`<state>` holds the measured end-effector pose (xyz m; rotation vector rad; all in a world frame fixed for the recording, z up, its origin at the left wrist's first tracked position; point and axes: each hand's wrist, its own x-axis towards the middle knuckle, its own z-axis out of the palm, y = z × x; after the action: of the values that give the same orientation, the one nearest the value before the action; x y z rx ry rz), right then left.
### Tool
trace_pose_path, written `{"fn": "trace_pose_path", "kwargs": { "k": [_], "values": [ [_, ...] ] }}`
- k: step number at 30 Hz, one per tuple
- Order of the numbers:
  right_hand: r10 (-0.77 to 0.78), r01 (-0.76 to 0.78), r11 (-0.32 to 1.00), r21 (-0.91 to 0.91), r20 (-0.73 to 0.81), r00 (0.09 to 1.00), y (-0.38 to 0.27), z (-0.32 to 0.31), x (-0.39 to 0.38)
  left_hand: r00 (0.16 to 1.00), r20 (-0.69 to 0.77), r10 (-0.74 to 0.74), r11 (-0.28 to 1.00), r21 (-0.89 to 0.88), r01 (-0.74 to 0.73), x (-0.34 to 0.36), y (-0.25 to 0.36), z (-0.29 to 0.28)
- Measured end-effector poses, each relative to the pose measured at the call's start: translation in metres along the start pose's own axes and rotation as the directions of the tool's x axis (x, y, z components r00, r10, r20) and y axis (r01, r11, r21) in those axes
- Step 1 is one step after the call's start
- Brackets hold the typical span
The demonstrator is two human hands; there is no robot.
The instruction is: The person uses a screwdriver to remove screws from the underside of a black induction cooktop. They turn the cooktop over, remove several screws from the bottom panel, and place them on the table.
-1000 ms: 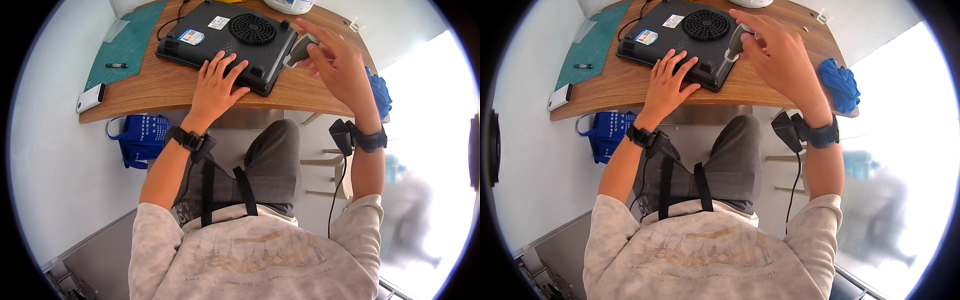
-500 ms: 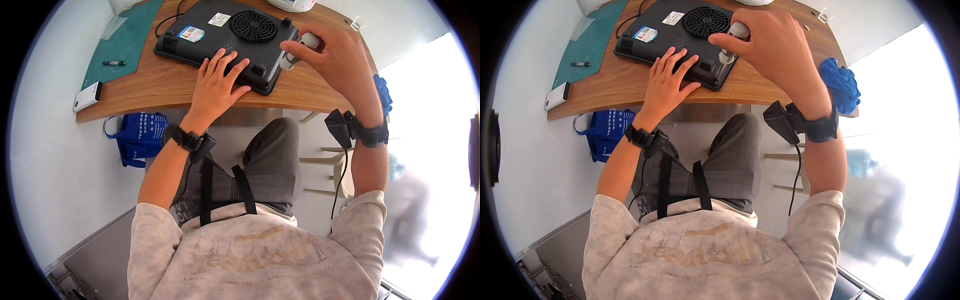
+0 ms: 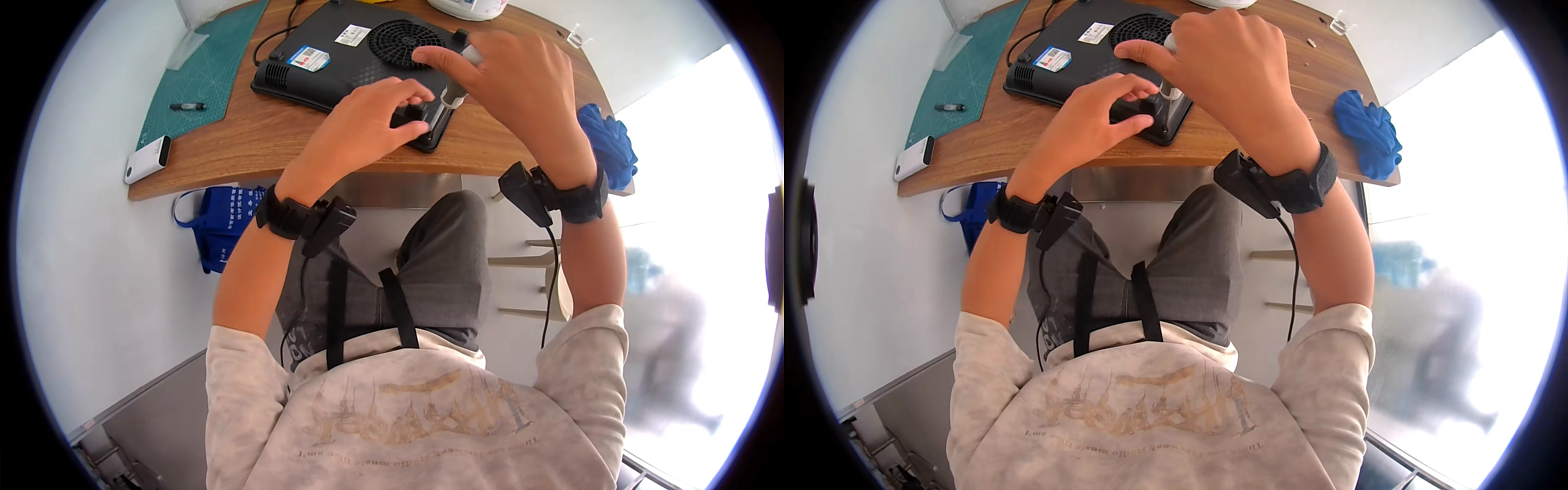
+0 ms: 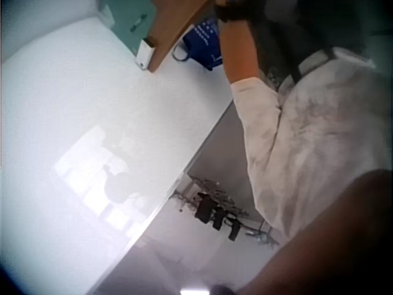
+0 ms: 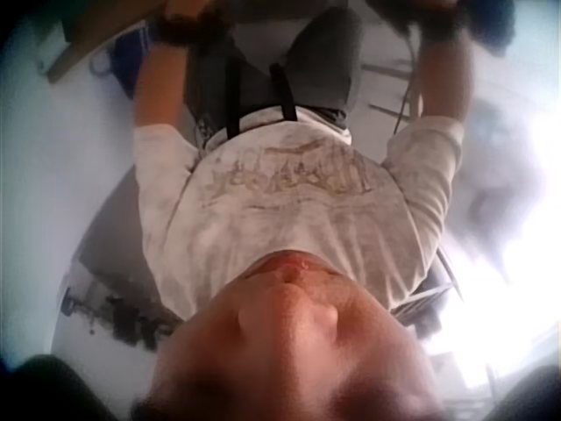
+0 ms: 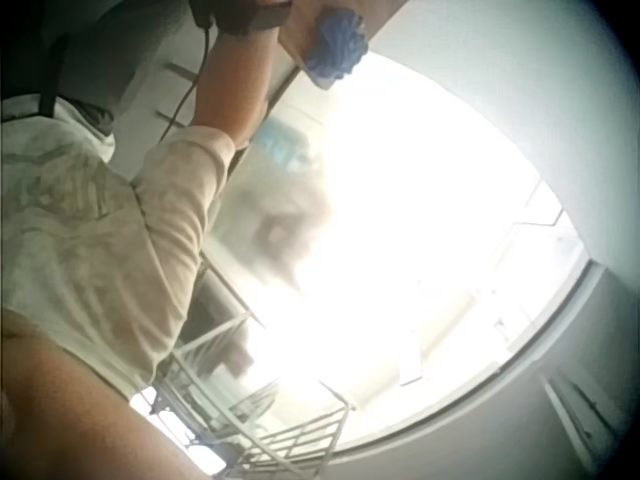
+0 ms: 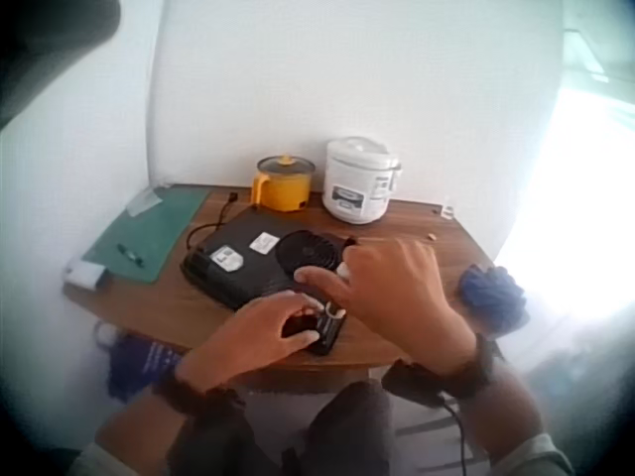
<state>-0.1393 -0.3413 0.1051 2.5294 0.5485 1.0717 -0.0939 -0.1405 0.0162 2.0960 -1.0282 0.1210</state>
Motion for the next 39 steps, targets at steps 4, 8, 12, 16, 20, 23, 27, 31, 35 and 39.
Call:
{"fn": "trace_pose_path", "kwargs": {
  "k": [4,8,12,16,20,23,27,31,35,39],
  "values": [
    [0.133,-0.131,0.991,-0.023,0.286,0.949,0.004,0.003,0.005,0.993,-0.031,-0.110,0.959,-0.266,0.098,0.018,0.022,0.007],
    [-0.085,0.092,0.990,-0.108,0.067,0.994,0.010,0.005,-0.007,0.982,-0.168,-0.090,0.960,-0.276,0.041,0.029,0.024,0.014],
    [0.193,-0.202,0.979,-0.001,0.307,0.932,0.001,-0.001,0.002,0.991,-0.107,-0.083,0.961,-0.271,0.051,0.034,0.022,0.009],
    [-0.066,0.064,0.997,0.036,0.066,0.996,0.008,-0.005,-0.004,0.993,-0.110,-0.034,0.973,-0.233,0.007,0.033,0.023,0.004],
    [0.196,-0.230,0.777,0.585,0.123,0.973,0.007,-0.009,0.009,0.994,-0.109,-0.008,0.981,-0.195,-0.014,0.032,0.022,-0.001],
    [0.109,-0.258,0.603,0.755,0.242,0.964,0.015,-0.028,0.023,0.993,-0.090,-0.070,0.987,-0.154,0.056,0.036,0.020,-0.006],
    [0.048,-0.163,0.659,0.734,0.175,0.983,0.019,-0.016,0.028,0.993,-0.031,-0.113,0.984,-0.139,0.108,0.039,0.013,-0.008],
    [0.062,-0.180,0.715,0.676,0.195,0.979,0.015,-0.018,0.029,0.994,-0.018,-0.103,0.983,-0.156,0.099,0.040,0.008,-0.003],
    [0.144,-0.155,0.875,0.458,0.058,0.988,0.027,0.016,0.010,0.993,-0.012,-0.118,0.962,-0.250,0.111,0.045,0.012,0.003],
    [0.225,-0.263,0.900,0.348,0.145,0.963,0.021,0.005,0.006,0.994,-0.069,-0.083,0.941,-0.334,0.055,0.039,0.015,0.005]
  ]
}}
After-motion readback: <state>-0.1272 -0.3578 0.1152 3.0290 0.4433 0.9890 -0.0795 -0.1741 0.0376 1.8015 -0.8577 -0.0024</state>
